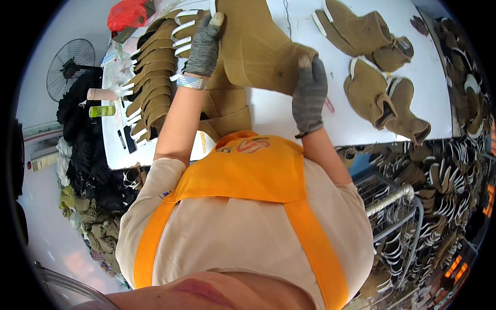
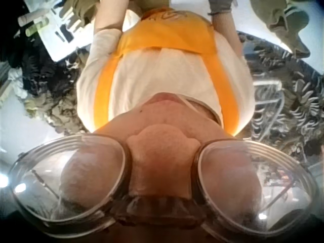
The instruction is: The person organizes stacks of brown boot upper components on a white table, picking up individual pieces to align them before gathering the stacks and placing them into a nearby storage bin.
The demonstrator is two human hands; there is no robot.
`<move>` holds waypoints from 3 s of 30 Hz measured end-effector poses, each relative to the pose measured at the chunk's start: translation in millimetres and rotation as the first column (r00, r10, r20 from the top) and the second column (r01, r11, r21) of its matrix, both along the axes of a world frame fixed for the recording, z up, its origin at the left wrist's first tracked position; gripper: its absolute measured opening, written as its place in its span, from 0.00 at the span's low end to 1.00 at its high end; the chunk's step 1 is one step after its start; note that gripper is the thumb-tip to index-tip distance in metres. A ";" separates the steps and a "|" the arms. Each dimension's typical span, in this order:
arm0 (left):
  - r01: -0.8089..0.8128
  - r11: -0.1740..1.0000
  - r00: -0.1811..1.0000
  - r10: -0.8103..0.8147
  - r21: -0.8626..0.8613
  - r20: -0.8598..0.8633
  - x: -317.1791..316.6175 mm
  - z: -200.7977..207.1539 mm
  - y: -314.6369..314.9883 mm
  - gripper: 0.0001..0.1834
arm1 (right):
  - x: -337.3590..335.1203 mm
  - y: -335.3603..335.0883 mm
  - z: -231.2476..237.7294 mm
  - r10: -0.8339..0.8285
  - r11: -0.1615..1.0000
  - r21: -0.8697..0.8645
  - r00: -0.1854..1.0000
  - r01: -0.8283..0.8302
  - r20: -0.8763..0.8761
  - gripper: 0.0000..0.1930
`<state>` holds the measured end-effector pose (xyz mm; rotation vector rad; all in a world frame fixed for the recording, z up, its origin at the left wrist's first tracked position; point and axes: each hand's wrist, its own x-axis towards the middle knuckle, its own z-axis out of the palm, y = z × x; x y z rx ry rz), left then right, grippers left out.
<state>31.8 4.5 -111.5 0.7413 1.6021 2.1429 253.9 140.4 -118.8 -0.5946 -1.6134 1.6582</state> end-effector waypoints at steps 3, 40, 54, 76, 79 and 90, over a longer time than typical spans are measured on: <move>0.235 0.972 0.922 -0.221 -0.006 0.319 46.4 -0.2 -13.9 0.40 | -5.7 7.7 -3.3 0.038 0.973 -0.230 0.999 -0.037 0.002 0.21; -0.084 0.996 0.985 0.084 -0.006 0.152 93.0 19.4 -30.6 0.25 | -34.0 73.6 36.8 0.306 0.934 -0.123 0.930 -0.335 -0.203 0.22; 0.190 0.911 0.617 -0.401 0.367 0.677 88.6 45.3 -37.3 0.36 | -39.3 30.8 103.6 0.530 0.848 0.026 0.847 -0.529 -0.053 0.26; 0.055 0.694 0.645 -0.574 0.718 0.505 86.1 37.4 -35.3 0.48 | -32.2 -0.1 51.9 0.009 0.750 0.642 0.969 0.158 -0.248 0.23; 0.061 0.816 0.783 -0.396 0.576 0.479 97.7 38.2 -27.5 0.47 | -35.0 -8.8 55.5 0.130 0.725 0.685 0.962 0.073 -0.240 0.28; 0.052 0.946 0.917 -0.172 0.319 0.359 121.9 28.5 -26.1 0.62 | -37.0 -33.9 48.7 0.367 0.682 0.703 0.926 -0.200 -0.093 0.17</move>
